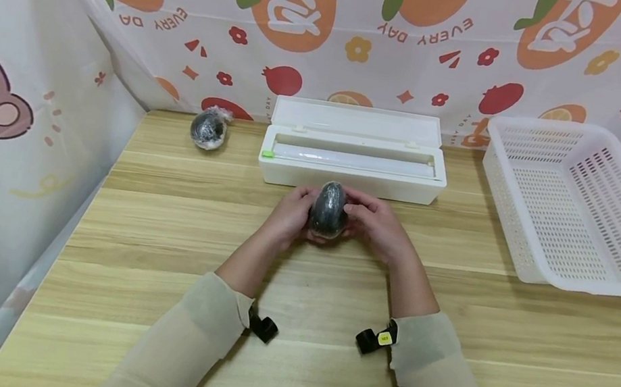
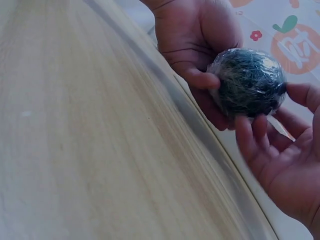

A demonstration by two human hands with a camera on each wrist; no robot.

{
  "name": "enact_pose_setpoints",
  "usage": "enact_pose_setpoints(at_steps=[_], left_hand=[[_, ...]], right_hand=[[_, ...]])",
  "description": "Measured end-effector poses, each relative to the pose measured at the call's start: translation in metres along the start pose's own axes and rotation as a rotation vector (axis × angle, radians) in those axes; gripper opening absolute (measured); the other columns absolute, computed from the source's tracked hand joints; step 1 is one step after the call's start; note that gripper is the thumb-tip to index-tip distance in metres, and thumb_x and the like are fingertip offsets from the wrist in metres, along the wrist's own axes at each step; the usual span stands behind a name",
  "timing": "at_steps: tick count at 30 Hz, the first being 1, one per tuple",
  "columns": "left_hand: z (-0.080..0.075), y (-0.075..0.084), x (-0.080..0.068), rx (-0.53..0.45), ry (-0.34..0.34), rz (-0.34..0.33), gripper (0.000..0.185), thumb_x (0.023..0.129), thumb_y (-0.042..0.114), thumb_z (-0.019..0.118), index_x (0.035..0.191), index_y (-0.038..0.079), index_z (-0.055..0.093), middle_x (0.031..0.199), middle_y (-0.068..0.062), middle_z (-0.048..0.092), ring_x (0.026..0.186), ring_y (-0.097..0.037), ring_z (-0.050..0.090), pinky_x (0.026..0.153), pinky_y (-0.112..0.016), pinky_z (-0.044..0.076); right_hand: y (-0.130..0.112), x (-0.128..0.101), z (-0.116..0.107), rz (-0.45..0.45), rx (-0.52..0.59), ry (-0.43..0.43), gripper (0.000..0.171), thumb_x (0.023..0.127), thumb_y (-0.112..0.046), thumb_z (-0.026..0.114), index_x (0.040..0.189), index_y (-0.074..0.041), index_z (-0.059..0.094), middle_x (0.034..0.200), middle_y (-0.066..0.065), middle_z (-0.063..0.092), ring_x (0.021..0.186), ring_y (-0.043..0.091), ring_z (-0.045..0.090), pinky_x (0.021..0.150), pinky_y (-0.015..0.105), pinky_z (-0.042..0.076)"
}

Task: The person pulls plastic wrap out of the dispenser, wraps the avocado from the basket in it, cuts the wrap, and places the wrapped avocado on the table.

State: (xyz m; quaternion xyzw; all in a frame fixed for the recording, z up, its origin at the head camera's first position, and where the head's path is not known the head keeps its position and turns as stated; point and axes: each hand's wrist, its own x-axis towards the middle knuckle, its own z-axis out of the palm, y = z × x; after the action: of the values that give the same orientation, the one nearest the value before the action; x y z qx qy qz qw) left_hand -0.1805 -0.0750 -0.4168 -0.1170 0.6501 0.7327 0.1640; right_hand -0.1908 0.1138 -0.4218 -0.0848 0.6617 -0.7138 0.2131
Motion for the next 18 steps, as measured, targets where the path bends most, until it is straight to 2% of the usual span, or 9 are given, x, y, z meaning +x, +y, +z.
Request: enact_pose_setpoints(at_steps=[2, 5, 8, 11, 14, 18], left_hand=[[0.0012, 0.0004, -0.0007, -0.023, -0.018, 0.018, 0.039, 0.107, 0.034, 0.035, 0.138, 0.012, 0.044, 0.138, -0.022, 0.046, 0.102, -0.043, 0.063, 0.065, -0.051, 0.059], [0.0030, 0.0010, -0.0012, -0.032, -0.055, 0.054, 0.046, 0.107, 0.043, 0.031, 0.144, 0.018, 0.042, 0.144, -0.021, 0.043, 0.108, -0.047, 0.062, 0.068, -0.053, 0.059], [0.0042, 0.0012, -0.0020, 0.012, -0.070, 0.088, 0.050, 0.106, 0.046, 0.032, 0.144, 0.017, 0.045, 0.143, -0.021, 0.045, 0.111, -0.046, 0.060, 0.071, -0.051, 0.059], [0.0043, 0.0012, -0.0027, 0.070, -0.051, 0.121, 0.047, 0.106, 0.044, 0.037, 0.145, 0.019, 0.047, 0.145, -0.016, 0.046, 0.118, -0.039, 0.057, 0.074, -0.049, 0.059], [0.0042, 0.0011, -0.0027, 0.094, -0.039, 0.123, 0.045, 0.105, 0.041, 0.040, 0.145, 0.022, 0.048, 0.147, -0.010, 0.045, 0.125, -0.035, 0.052, 0.079, -0.049, 0.058], [0.0042, 0.0017, -0.0030, 0.075, -0.055, 0.103, 0.044, 0.106, 0.037, 0.040, 0.143, 0.017, 0.050, 0.147, -0.012, 0.045, 0.128, -0.036, 0.049, 0.086, -0.052, 0.055]], right_hand=[[0.0010, 0.0011, -0.0024, 0.004, -0.061, 0.044, 0.045, 0.097, -0.018, 0.059, 0.141, -0.011, 0.054, 0.137, 0.013, 0.056, 0.090, 0.020, 0.059, 0.073, 0.030, 0.052], [0.0025, 0.0030, -0.0059, -0.002, -0.115, 0.086, 0.044, 0.097, -0.021, 0.061, 0.140, -0.011, 0.055, 0.136, 0.011, 0.058, 0.096, 0.019, 0.060, 0.077, 0.028, 0.052], [0.0035, 0.0043, -0.0071, -0.022, -0.070, 0.073, 0.046, 0.096, -0.014, 0.063, 0.140, -0.005, 0.054, 0.138, 0.014, 0.057, 0.111, 0.022, 0.061, 0.088, 0.030, 0.055], [0.0043, 0.0049, -0.0062, -0.028, 0.006, 0.054, 0.047, 0.093, -0.008, 0.066, 0.138, -0.002, 0.054, 0.136, 0.018, 0.058, 0.118, 0.024, 0.060, 0.092, 0.033, 0.055], [0.0049, 0.0049, -0.0050, -0.019, 0.056, 0.063, 0.047, 0.091, -0.005, 0.068, 0.136, -0.001, 0.056, 0.131, 0.018, 0.059, 0.116, 0.024, 0.061, 0.091, 0.035, 0.056], [0.0056, 0.0046, -0.0039, 0.006, 0.079, 0.090, 0.044, 0.089, -0.007, 0.071, 0.131, -0.001, 0.059, 0.120, 0.013, 0.061, 0.108, 0.022, 0.062, 0.089, 0.036, 0.056]])
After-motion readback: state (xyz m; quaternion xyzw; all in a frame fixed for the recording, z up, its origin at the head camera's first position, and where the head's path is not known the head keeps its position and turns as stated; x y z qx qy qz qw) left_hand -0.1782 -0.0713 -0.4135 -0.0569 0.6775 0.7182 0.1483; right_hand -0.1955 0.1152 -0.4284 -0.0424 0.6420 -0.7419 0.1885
